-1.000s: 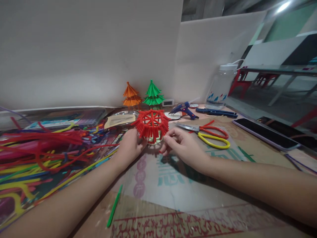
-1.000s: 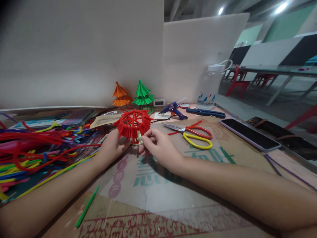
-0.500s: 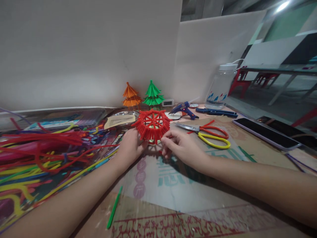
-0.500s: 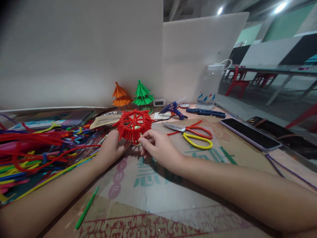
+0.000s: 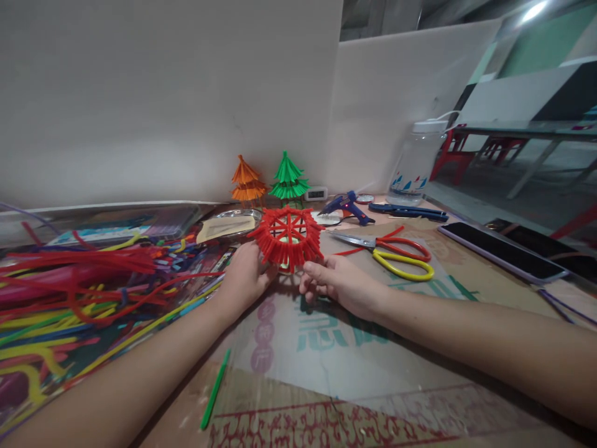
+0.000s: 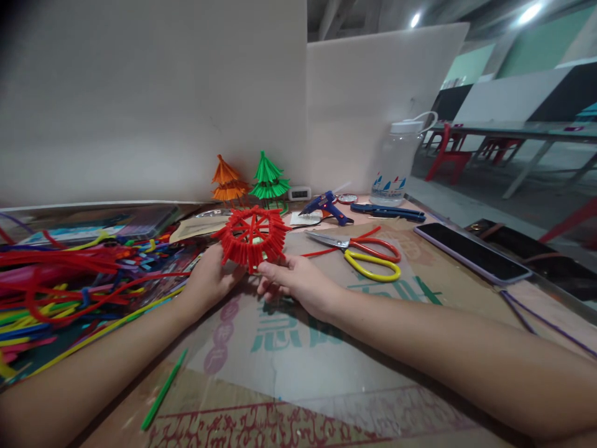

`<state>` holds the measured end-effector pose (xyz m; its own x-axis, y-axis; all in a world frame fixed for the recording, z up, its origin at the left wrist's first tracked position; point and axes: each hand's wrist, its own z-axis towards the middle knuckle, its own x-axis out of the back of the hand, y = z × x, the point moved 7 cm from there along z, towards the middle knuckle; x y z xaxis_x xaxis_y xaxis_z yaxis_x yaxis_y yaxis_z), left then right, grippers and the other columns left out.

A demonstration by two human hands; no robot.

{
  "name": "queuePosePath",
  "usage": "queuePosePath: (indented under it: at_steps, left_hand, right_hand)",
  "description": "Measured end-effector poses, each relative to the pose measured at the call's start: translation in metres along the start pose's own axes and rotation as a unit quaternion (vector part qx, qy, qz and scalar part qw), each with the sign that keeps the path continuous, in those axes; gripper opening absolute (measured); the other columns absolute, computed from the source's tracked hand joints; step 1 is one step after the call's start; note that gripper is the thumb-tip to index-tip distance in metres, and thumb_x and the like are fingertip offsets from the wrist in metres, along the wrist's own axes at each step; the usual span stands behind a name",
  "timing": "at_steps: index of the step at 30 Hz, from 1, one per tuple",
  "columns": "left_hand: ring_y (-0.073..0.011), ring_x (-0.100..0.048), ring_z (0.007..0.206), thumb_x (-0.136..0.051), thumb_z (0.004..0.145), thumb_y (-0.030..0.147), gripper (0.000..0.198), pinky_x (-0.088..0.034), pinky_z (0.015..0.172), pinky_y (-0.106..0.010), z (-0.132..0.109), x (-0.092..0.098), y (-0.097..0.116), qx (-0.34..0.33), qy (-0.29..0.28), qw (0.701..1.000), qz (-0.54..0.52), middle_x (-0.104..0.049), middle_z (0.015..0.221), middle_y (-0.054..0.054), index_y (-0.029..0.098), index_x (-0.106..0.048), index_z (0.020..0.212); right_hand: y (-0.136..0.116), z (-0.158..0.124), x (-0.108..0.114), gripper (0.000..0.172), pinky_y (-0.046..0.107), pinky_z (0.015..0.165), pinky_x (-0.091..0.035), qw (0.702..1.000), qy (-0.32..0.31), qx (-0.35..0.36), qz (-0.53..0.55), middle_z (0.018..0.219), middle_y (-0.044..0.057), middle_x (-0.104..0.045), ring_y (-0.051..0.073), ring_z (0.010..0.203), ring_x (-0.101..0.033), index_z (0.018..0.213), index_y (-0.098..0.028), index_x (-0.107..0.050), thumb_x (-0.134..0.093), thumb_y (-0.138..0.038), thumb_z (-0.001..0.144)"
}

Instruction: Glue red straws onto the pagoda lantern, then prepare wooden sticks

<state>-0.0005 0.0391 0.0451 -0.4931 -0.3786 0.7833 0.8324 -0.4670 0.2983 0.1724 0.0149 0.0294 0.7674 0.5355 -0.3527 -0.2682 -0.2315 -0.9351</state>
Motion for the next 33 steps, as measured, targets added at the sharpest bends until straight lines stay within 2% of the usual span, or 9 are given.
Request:
queuePosePath:
  at_steps: [4,10,14,22,33]
  left_hand:
    - [-0.0335,-0.065,0.11,-0.056,0.088,0.032,0.028,-0.051,0.097,-0.05,0.0,0.0,0.003,-0.01,0.001,1.0,-0.004,-0.071,0.116,-0.016,0.017,-0.063,0.11]
    - [-0.0337,-0.066,0.109,-0.054,0.091,0.034,0.028,-0.052,0.096,-0.05,0.001,0.001,0.008,-0.021,-0.002,1.0,-0.004,-0.071,0.115,-0.017,0.016,-0.064,0.109]
    - [-0.0347,-0.066,0.106,-0.054,0.089,0.032,0.026,-0.052,0.095,-0.052,0.001,0.001,0.007,-0.022,0.001,1.0,0.001,-0.071,0.112,-0.017,0.016,-0.065,0.106]
    - [-0.0325,-0.066,0.108,-0.054,0.089,0.03,0.025,-0.052,0.097,-0.049,0.002,0.001,0.01,-0.022,-0.002,1.0,0.002,-0.071,0.114,-0.014,0.018,-0.064,0.108]
    - [-0.0331,-0.066,0.106,-0.055,0.088,0.031,0.026,-0.053,0.095,-0.05,0.002,0.003,0.011,-0.008,-0.004,1.0,0.001,-0.072,0.112,-0.016,0.016,-0.064,0.108]
  right_hand:
    - [0.001,0.001,-0.003,0.042,0.022,0.06,-0.052,1.0,0.005,0.011,0.01,0.069,-0.001,-0.069,0.01,0.06,-0.064,0.084,-0.017,-0.066,-0.091,-0.047,0.069]
    - [0.002,0.006,0.004,0.049,0.023,0.055,-0.049,0.999,0.016,0.019,0.027,0.067,0.0,-0.069,0.009,0.054,-0.06,0.082,-0.015,-0.064,-0.091,-0.052,0.066]
    - [0.001,0.007,0.001,0.046,0.022,0.056,-0.048,0.999,0.001,0.021,0.037,0.066,0.0,-0.069,0.009,0.055,-0.061,0.083,-0.015,-0.063,-0.09,-0.049,0.069]
    - [-0.002,0.004,-0.002,0.041,0.022,0.057,-0.046,0.998,0.007,0.03,0.053,0.066,-0.001,-0.069,0.009,0.055,-0.059,0.086,-0.017,-0.063,-0.088,-0.046,0.072]
    - [-0.003,0.004,0.003,0.035,0.023,0.056,-0.045,0.998,0.025,0.04,0.046,0.064,-0.001,-0.066,0.009,0.054,-0.057,0.08,-0.017,-0.059,-0.082,-0.044,0.077]
